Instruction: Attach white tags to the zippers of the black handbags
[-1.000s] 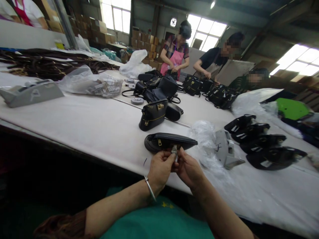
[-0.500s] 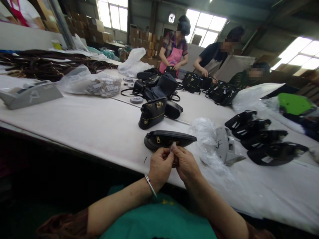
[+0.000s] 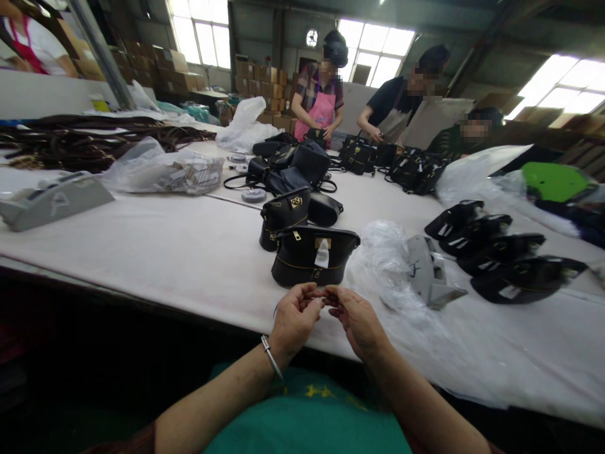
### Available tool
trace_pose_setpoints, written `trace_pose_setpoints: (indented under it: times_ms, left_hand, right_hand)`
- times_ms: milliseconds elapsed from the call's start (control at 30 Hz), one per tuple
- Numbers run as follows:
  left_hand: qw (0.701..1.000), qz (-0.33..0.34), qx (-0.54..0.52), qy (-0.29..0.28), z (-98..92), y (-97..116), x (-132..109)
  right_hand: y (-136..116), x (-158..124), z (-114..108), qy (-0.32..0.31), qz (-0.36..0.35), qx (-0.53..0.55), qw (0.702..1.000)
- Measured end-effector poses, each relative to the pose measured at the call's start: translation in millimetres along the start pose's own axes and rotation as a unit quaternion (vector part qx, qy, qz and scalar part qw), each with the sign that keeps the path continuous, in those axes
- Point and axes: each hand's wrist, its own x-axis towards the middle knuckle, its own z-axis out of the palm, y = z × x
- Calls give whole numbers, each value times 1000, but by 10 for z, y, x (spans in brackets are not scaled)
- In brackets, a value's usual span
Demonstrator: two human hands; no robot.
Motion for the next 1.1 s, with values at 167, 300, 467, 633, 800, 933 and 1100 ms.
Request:
trace_pose_setpoints:
  times_ms: [167, 300, 467, 633, 800, 933, 1100]
  left_hand:
    - [995, 62, 63, 56, 40, 112, 177]
    - [990, 83, 95, 65, 90, 168, 303]
    - [991, 74, 78, 81, 113, 155, 372]
    - [993, 52, 65, 84, 86, 133, 391]
    - [995, 52, 61, 60, 97, 198, 350]
    - [991, 75, 92, 58, 121, 205, 388]
    - [988, 78, 109, 71, 150, 164, 456]
  right_hand:
    - [-72, 136, 44, 13, -59, -41, 997]
    - [-167, 269, 133, 5, -93, -83, 992]
    - [-195, 408, 209, 13, -135, -106, 985]
    - [-168, 496, 161, 41, -158, -200, 966]
    - [-199, 427, 115, 25, -175, -178, 968]
    - [-252, 415, 155, -2, -181, -141, 973]
    - [-248, 499, 187, -1, -199, -174, 964]
